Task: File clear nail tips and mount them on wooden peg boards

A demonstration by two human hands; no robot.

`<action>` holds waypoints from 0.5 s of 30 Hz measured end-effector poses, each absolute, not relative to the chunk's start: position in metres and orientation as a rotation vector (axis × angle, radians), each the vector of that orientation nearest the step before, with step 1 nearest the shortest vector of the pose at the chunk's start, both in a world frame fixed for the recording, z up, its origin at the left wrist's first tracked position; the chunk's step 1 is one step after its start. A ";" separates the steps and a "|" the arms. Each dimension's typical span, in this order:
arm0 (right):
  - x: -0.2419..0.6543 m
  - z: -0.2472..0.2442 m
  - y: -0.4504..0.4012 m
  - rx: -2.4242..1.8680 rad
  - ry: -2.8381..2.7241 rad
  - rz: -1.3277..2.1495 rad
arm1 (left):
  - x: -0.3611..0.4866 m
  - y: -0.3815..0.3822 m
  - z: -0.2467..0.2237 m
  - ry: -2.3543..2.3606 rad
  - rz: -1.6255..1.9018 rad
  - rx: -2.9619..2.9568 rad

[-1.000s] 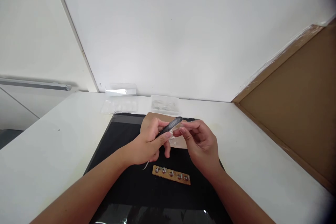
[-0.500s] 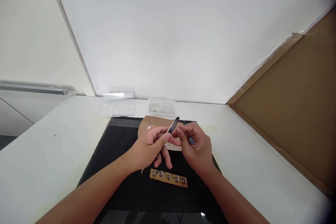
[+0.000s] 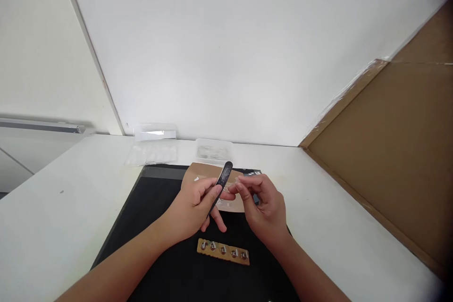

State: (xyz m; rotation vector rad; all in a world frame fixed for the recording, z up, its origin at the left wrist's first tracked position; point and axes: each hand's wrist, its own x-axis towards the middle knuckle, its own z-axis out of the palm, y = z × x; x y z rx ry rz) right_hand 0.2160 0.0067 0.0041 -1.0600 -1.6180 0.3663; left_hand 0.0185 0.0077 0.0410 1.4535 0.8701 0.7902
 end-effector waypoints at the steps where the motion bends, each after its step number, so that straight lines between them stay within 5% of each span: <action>1: 0.216 0.004 0.007 -1.070 -1.633 0.342 | 0.019 0.007 0.040 0.895 0.789 1.485; 15: 0.212 0.006 0.010 -1.159 -1.851 -0.062 | 0.022 -0.001 0.038 1.049 0.895 1.952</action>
